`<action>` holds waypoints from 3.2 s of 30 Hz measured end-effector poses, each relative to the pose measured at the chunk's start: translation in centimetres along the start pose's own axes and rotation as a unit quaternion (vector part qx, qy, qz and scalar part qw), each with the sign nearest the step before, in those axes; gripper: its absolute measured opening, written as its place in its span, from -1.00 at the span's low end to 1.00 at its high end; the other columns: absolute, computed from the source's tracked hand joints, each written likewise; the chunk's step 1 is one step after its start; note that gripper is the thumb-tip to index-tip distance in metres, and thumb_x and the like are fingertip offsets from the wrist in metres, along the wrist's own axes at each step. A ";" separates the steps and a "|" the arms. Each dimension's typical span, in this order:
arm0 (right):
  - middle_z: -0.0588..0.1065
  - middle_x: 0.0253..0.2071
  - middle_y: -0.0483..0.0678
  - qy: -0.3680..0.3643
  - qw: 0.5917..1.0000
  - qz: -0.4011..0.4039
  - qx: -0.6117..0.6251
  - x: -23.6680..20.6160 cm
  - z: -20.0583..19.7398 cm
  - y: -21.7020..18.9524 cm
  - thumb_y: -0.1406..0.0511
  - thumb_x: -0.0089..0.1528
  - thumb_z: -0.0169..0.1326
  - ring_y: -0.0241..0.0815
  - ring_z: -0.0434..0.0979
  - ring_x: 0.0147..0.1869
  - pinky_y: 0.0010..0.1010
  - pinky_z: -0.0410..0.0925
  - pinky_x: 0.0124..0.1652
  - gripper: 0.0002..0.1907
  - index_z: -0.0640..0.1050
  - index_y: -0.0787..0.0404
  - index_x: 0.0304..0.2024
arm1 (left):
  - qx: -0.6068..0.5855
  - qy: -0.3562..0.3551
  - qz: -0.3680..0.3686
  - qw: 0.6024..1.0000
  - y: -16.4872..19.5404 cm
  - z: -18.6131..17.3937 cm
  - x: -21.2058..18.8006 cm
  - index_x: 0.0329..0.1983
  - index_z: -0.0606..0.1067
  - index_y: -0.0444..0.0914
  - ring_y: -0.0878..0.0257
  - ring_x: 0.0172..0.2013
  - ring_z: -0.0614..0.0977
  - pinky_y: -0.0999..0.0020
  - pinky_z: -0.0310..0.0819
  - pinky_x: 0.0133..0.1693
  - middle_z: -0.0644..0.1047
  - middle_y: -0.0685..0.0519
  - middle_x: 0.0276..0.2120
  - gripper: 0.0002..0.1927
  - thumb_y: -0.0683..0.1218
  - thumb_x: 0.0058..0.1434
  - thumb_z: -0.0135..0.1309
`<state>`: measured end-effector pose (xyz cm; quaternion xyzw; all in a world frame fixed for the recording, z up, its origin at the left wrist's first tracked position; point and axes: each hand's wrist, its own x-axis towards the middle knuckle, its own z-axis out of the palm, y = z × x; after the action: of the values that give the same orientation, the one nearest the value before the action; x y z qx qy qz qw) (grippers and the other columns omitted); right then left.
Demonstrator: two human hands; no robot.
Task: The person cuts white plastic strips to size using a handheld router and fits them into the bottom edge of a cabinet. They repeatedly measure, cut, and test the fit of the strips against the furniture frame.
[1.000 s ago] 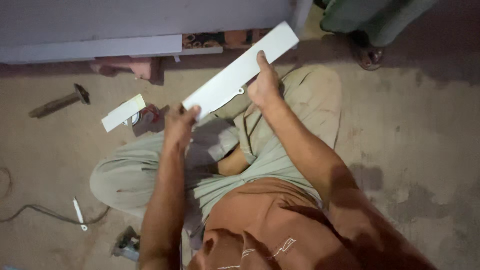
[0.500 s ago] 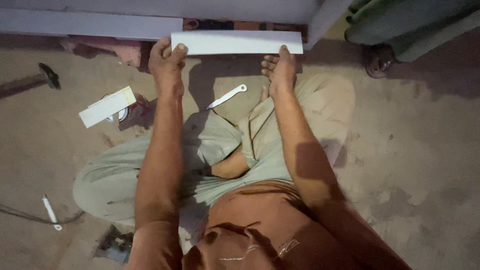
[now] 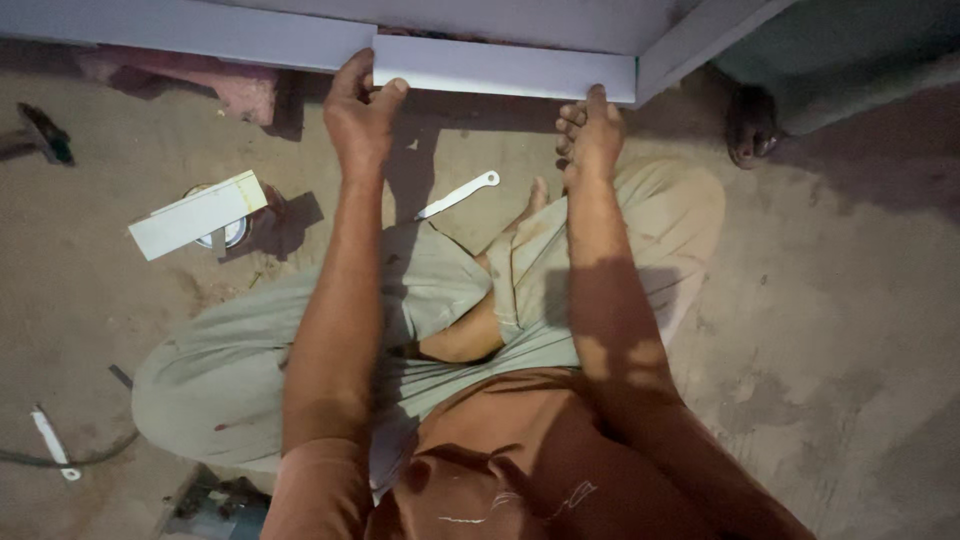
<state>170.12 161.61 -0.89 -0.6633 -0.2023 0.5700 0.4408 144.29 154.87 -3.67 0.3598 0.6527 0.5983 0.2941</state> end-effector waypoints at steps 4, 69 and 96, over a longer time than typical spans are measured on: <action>0.50 -0.48 -0.09 -0.001 1.000 -0.015 -0.007 -0.1 0.1 0.0 0.06 0.39 -0.04 -0.31 0.41 -0.57 -0.50 0.21 -0.65 -0.64 0.41 0.22 -0.24 | 0.068 0.041 -0.007 0.997 0.4 0.3 0.3 0.07 0.60 -0.41 0.33 -0.34 0.53 0.40 0.50 -0.27 0.57 0.05 -0.33 -0.54 -0.19 0.11 0.42; 0.43 -0.20 -0.03 0.055 0.997 -0.048 0.026 5.7 -5.0 3.5 0.08 0.38 -0.08 -0.16 0.46 -0.17 -0.31 0.44 -0.17 -0.65 0.43 0.24 -0.12 | -0.133 0.123 -0.079 0.980 -3.0 4.0 -2.7 0.17 0.53 -0.21 0.40 -0.26 0.71 0.53 0.68 -0.20 0.66 0.06 -0.25 -0.65 -0.10 0.34 0.25; 0.44 -0.08 -0.08 0.033 0.999 -0.023 0.013 5.6 -4.9 3.3 0.04 0.32 -0.07 -0.13 0.46 0.02 -0.23 0.40 0.00 -0.61 0.46 0.17 0.00 | 0.007 0.108 -0.085 0.991 -1.8 3.4 -1.9 0.09 0.58 -0.09 0.33 -0.26 0.71 0.44 0.66 -0.20 0.66 0.08 -0.16 -0.70 -0.05 0.29 0.25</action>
<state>175.44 162.45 -7.05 -0.6711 -0.1950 0.5399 0.4692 147.88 155.20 -5.93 0.2386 0.7132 0.6015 0.2694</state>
